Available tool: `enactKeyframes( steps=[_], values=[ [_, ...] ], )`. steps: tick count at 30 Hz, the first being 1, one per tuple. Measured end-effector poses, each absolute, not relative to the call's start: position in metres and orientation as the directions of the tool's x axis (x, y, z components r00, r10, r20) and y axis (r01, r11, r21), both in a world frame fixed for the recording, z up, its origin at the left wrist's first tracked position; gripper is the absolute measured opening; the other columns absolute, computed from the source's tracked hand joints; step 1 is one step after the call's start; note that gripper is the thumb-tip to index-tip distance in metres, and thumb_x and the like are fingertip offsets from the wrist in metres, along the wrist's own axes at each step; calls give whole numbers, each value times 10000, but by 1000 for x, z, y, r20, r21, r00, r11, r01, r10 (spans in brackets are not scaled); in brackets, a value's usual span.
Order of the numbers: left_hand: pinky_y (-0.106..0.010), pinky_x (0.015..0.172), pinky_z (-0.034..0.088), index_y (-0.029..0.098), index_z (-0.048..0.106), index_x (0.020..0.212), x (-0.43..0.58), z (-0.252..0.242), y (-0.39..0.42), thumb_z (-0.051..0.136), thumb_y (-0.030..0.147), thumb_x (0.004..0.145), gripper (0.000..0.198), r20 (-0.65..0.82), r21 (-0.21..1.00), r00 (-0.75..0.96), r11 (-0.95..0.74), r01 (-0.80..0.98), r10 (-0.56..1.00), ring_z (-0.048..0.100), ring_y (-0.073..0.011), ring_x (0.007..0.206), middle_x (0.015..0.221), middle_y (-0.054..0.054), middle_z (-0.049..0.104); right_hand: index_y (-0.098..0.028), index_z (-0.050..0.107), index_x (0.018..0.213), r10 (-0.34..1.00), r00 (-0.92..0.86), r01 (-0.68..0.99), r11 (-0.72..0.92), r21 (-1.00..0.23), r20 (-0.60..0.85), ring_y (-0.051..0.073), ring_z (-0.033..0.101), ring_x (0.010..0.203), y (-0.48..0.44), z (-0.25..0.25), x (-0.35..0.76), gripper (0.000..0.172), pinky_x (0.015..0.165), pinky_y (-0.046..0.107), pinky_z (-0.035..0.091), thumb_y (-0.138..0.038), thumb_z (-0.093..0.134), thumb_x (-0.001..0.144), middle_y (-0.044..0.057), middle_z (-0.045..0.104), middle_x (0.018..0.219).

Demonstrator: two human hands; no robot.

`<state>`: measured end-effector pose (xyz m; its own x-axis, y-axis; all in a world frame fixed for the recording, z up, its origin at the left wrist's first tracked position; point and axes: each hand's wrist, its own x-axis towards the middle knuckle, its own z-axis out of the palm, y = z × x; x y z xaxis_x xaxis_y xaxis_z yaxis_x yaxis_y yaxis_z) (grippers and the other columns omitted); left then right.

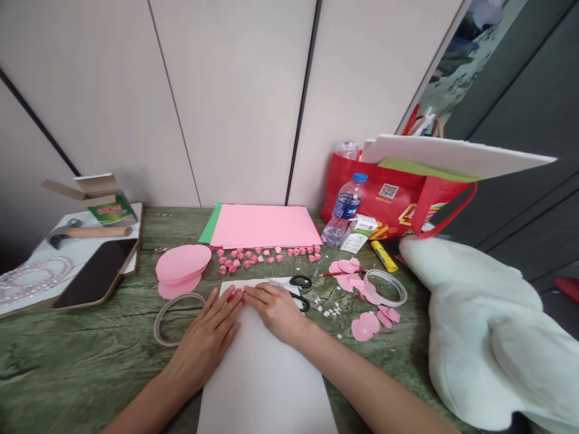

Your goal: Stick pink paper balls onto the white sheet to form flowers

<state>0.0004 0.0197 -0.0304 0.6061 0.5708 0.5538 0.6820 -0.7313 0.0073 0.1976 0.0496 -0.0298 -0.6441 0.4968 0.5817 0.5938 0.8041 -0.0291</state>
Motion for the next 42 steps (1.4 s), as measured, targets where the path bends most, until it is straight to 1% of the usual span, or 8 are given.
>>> enactKeyframes(
  steps=[9, 16, 22, 27, 30, 33, 38, 42],
  values=[
    [-476, 1030, 418, 112, 420, 1323, -2, -32, 20, 382, 127, 891, 435, 527, 12, 618, -732, 681, 583, 371, -249, 1310, 1347, -126, 501, -169, 619, 1135, 530, -601, 625, 778, -63, 598, 171, 603, 958, 50, -35, 195, 295, 815, 314, 532, -141, 438, 903, 92, 662, 1107],
    [-458, 1026, 421, 182, 361, 1371, -5, -29, 19, 389, 125, 883, 493, 548, 120, 584, -747, 654, 599, 381, -242, 1308, 1353, -98, 502, -175, 594, 1167, 585, -555, 673, 733, -93, 591, 195, 599, 978, 47, -36, 193, 323, 811, 335, 523, -129, 444, 885, 111, 651, 1101],
    [-437, 913, 467, 144, 566, 1133, -16, -19, 27, 416, 167, 870, 303, 667, 248, 315, -600, 760, 675, 563, -256, 1079, 1113, -128, 635, -166, 595, 1154, 630, -486, 711, 688, -146, 605, 194, 594, 983, 45, -37, 189, 372, 789, 315, 520, -57, 419, 845, 103, 642, 1110],
    [-389, 782, 469, 146, 604, 910, -43, 19, 32, 520, 255, 764, 201, 344, 407, 190, -328, 852, 919, 592, -260, 860, 853, -94, 648, -125, 648, 1045, 746, -298, 812, 526, -254, 595, 201, 563, 1008, 43, -22, 213, 384, 855, 323, 476, 3, 388, 794, 114, 643, 1084],
    [-314, 713, 448, 186, 585, 957, -60, 37, 29, 572, 219, 662, 298, 11, 443, 285, -261, 858, 958, 595, -221, 815, 877, -48, 634, -154, 673, 986, 890, -223, 902, 343, -263, 398, 206, 555, 994, 36, -10, 237, 355, 871, 324, 450, -9, 411, 795, 97, 651, 1027],
    [-266, 619, 391, 188, 574, 925, -69, 39, 26, 584, 153, 569, 358, -156, 381, 308, -230, 895, 939, 583, -207, 748, 829, -23, 623, -151, 658, 1044, 948, -203, 946, 254, -201, 243, 211, 554, 979, 27, -7, 250, 360, 857, 320, 444, -27, 423, 801, 111, 633, 1030],
    [-257, 553, 301, 187, 548, 669, -68, 38, 25, 506, 126, 593, 106, -243, 274, 324, -256, 927, 914, 552, -187, 631, 659, -11, 597, -162, 592, 1179, 963, -201, 971, 220, -90, 179, 243, 526, 1025, 20, -12, 245, 401, 853, 331, 428, -57, 419, 832, 127, 601, 1089],
    [-263, 532, 307, 199, 479, 586, -67, 55, 22, 472, 221, 684, 102, -128, 319, 304, -251, 914, 944, 517, -170, 556, 582, -2, 563, -177, 547, 1227, 981, -133, 987, 145, -74, 141, 243, 554, 987, 18, -7, 239, 424, 790, 321, 442, -67, 419, 838, 110, 617, 1040]
  ],
)
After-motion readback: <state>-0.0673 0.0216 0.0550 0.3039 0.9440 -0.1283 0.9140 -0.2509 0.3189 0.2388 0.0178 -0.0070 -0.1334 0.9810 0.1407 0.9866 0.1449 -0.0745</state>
